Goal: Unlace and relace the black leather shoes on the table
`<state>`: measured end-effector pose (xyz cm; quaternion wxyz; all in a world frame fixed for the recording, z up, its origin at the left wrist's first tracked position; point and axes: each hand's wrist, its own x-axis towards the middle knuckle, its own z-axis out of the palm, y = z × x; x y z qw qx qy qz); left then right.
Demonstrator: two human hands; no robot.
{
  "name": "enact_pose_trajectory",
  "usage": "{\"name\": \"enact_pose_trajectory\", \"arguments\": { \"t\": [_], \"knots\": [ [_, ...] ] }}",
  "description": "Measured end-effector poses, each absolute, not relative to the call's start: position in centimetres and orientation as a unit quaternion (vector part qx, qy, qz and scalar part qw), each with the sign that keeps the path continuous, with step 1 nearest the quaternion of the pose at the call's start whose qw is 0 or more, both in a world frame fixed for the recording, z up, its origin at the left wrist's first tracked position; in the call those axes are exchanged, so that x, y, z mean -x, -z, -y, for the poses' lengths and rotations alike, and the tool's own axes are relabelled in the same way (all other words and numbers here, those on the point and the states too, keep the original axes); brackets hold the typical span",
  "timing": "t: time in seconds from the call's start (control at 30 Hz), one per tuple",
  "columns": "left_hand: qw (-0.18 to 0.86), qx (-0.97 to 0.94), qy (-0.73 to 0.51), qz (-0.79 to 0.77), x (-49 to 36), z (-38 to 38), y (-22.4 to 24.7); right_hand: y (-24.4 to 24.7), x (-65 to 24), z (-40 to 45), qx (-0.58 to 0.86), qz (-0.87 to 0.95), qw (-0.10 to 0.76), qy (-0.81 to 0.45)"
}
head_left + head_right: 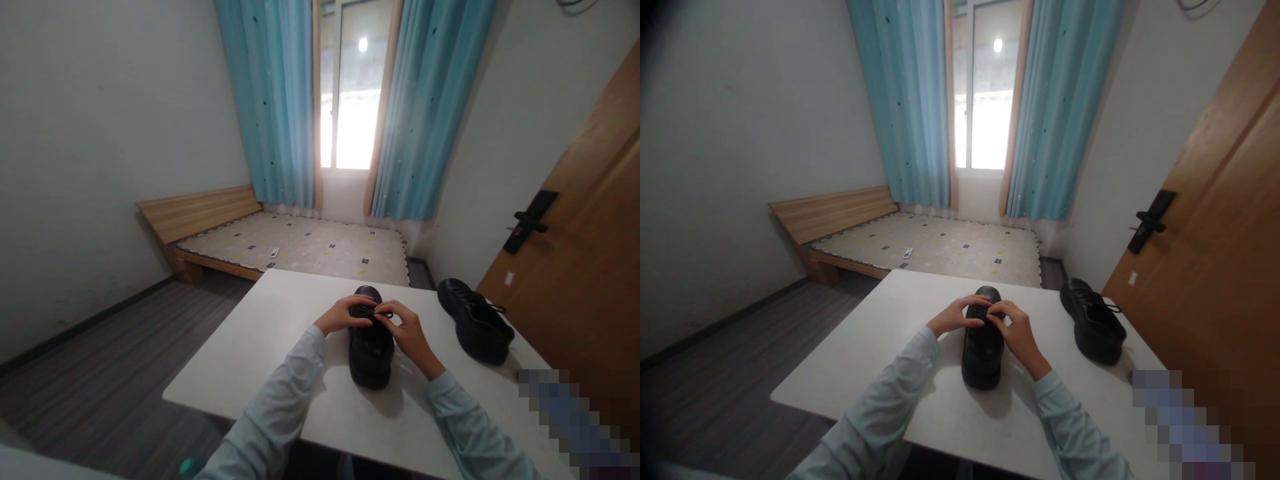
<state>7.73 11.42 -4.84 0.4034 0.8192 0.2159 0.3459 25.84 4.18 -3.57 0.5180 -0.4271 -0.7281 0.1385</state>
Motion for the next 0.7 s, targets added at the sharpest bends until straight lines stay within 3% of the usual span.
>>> {"name": "enact_pose_trajectory", "arguments": {
  "t": [0.7],
  "knots": [
    [0.427, -0.8, -0.354, -0.227, -7.7, -11.3, 4.9, 3.1, -27.1, -4.2, 0.427, 0.601, 0.587, -0.335]
  ]
}}
